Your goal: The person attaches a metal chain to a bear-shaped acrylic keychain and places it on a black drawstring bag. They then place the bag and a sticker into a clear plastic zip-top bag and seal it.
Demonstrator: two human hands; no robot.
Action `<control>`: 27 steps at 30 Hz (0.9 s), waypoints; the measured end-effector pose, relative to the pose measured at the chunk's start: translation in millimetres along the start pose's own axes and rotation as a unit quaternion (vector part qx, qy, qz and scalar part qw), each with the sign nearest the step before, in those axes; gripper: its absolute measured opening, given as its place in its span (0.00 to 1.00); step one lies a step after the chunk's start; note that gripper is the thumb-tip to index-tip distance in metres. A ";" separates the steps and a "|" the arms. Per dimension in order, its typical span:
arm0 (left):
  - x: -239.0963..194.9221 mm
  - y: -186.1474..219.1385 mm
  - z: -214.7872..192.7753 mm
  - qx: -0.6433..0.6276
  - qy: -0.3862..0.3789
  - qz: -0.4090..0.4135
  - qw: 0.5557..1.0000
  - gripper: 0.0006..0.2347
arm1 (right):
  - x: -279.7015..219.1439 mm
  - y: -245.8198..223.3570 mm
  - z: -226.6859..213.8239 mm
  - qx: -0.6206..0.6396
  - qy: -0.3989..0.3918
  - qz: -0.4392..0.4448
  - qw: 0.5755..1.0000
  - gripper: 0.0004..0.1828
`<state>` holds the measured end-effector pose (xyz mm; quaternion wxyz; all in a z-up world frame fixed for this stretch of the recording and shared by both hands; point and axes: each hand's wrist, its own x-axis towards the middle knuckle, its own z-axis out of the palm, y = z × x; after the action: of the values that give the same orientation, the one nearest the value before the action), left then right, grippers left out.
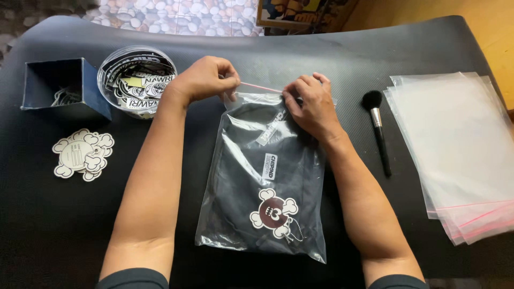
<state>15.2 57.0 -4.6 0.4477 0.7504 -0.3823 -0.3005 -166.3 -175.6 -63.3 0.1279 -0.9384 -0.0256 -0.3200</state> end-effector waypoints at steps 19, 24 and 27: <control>-16.2 -47.3 49.8 -0.333 0.153 0.003 0.931 0.08 | -0.7 1.7 1.0 -0.005 -0.008 -0.026 1.000 0.04; -9.4 -45.6 53.1 -0.308 0.216 0.029 0.926 0.03 | 1.4 -3.1 -2.3 0.010 0.001 -0.024 1.000 0.04; -15.2 -33.7 50.9 -0.325 0.209 0.017 0.922 0.04 | 0.2 -1.9 -3.0 0.011 0.004 -0.025 1.000 0.04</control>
<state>-22.8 57.7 -54.7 0.7419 0.6024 -0.1742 -0.2374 -168.2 -174.5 -60.5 0.1301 -0.9349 -0.0516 -0.3262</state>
